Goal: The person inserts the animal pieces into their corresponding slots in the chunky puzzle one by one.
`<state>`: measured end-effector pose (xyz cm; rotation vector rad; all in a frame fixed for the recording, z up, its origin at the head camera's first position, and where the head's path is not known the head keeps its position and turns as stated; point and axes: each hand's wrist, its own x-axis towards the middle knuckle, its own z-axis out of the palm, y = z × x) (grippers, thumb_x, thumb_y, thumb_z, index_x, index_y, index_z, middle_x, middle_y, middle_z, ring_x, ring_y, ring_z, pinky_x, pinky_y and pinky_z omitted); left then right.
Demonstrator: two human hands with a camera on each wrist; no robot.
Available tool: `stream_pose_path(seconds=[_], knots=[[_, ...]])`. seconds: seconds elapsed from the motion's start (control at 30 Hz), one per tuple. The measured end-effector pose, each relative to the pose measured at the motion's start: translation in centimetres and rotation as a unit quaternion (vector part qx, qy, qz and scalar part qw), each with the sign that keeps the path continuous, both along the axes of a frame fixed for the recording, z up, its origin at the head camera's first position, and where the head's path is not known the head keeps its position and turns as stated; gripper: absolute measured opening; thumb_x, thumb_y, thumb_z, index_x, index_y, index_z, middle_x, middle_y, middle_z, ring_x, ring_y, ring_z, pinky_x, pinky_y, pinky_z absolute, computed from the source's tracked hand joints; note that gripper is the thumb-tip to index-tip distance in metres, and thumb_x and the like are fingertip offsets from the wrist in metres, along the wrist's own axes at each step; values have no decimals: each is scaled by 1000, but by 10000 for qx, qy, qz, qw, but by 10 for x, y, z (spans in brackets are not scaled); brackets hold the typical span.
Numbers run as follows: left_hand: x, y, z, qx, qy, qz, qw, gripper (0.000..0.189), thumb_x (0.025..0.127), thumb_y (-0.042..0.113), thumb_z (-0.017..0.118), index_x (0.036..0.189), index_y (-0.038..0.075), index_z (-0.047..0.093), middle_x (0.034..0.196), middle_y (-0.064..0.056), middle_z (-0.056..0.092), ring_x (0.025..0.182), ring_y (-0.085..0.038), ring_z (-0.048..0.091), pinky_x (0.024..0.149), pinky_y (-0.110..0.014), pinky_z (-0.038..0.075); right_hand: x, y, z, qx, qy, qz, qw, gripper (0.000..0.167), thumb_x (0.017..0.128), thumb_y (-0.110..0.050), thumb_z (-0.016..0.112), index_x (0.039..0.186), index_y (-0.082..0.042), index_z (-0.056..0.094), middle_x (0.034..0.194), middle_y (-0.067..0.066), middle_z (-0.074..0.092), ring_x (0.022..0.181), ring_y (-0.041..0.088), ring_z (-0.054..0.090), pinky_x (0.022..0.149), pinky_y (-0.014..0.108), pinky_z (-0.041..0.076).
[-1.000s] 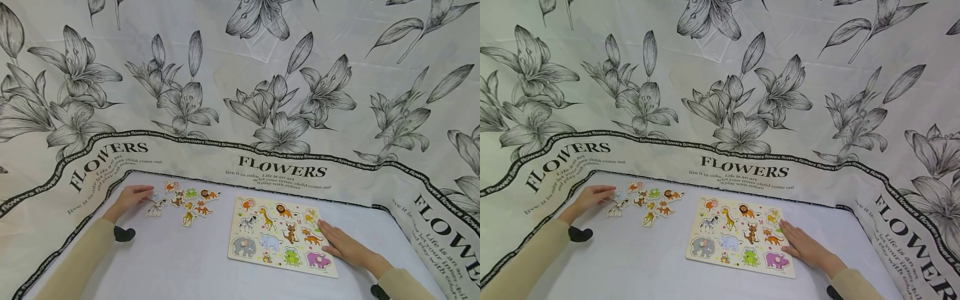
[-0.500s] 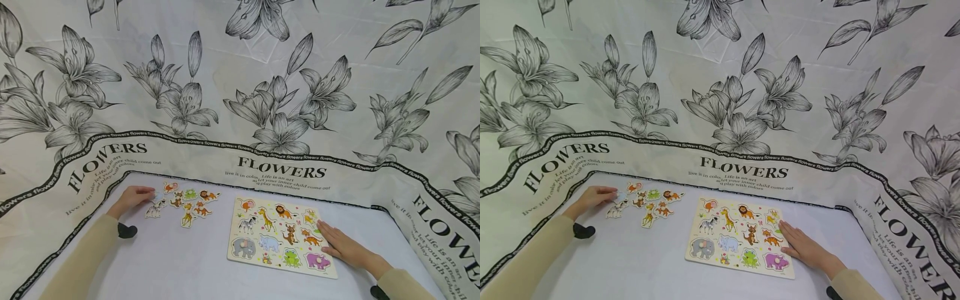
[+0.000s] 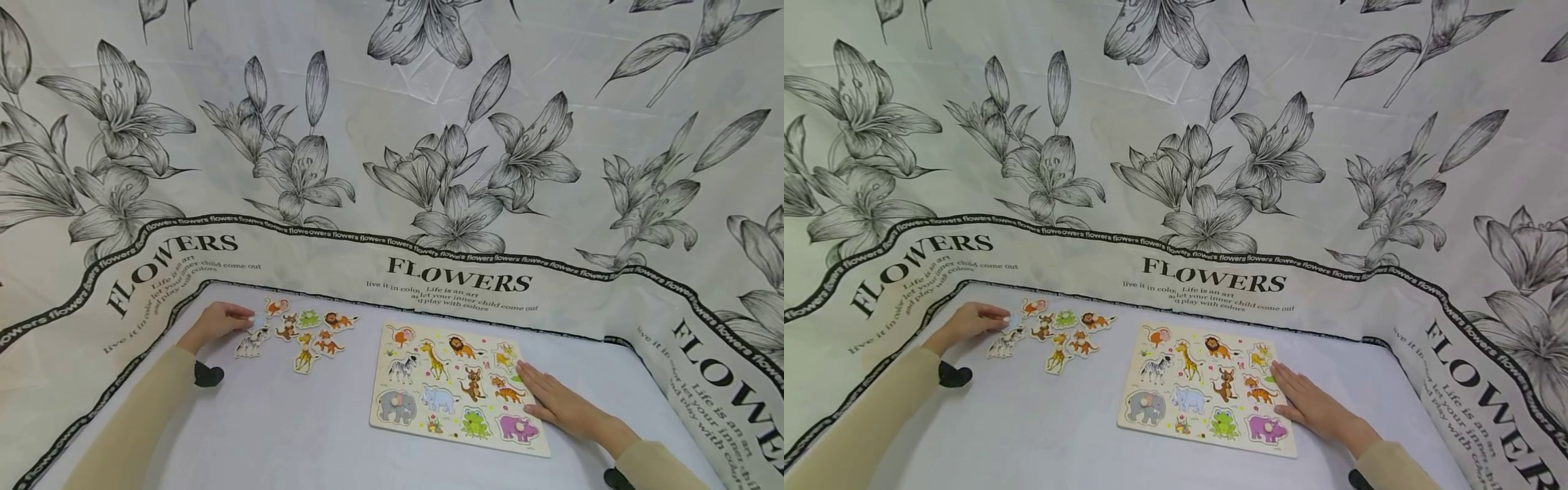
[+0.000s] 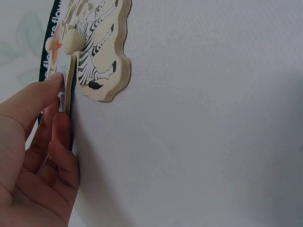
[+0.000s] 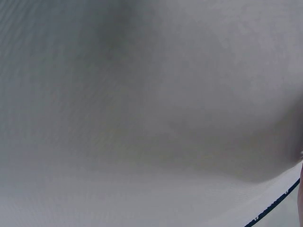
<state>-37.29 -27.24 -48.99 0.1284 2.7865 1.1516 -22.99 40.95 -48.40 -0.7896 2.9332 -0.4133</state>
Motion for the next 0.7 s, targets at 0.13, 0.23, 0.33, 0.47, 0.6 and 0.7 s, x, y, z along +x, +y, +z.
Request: stream_pose_path(seconds=[0.13, 0.23, 0.33, 0.47, 0.6, 0.7], knots=[[-1, -1, 1, -48, 11, -42, 10000, 36, 88, 24, 68, 116, 0, 67, 114, -21, 67, 97, -26, 63, 83, -38, 51, 0, 0, -1, 1, 42, 29, 10000, 70, 98, -39, 50, 149, 3, 25, 153, 29, 25, 131, -24, -15, 102, -2, -10], [0, -2, 2, -96, 47, -87, 9999, 37, 88, 25, 68, 115, 0, 67, 115, -22, 67, 99, -29, 63, 85, -41, 51, 0, 1, -1, -1, 145, 89, 9999, 69, 98, -38, 50, 148, 4, 26, 152, 29, 27, 132, -23, -14, 103, -2, -10], [2, -2, 3, -169, 120, -122, 9997, 36, 88, 26, 68, 113, 1, 68, 114, -21, 67, 104, -34, 62, 89, -46, 49, 0, 2, -3, 50, 305, 159, 9994, 69, 98, -37, 50, 148, 4, 26, 151, 29, 28, 132, -23, -14, 104, -1, -10], [3, -1, 3, -258, 223, -168, 9993, 35, 88, 28, 68, 112, 2, 70, 112, -19, 69, 106, -35, 61, 90, -48, 48, 0, 2, -4, 90, 363, 163, 9992, 69, 98, -38, 50, 148, 4, 26, 152, 28, 29, 133, -22, -14, 104, -1, -10], [5, 2, 3, -245, 295, -174, 9991, 34, 88, 28, 69, 111, 2, 70, 110, -19, 70, 103, -34, 62, 88, -47, 49, 0, 2, -4, 59, 248, 106, 9996, 70, 98, -39, 49, 149, 3, 26, 153, 28, 28, 133, -22, -14, 103, -1, -10], [8, 4, 3, -234, 358, -116, 9990, 34, 88, 28, 69, 110, 3, 70, 111, -20, 69, 105, -36, 61, 90, -49, 47, 0, 2, -3, 62, 228, 89, 9997, 70, 98, -39, 49, 149, 3, 26, 153, 28, 27, 133, -23, -14, 103, -1, -10]])
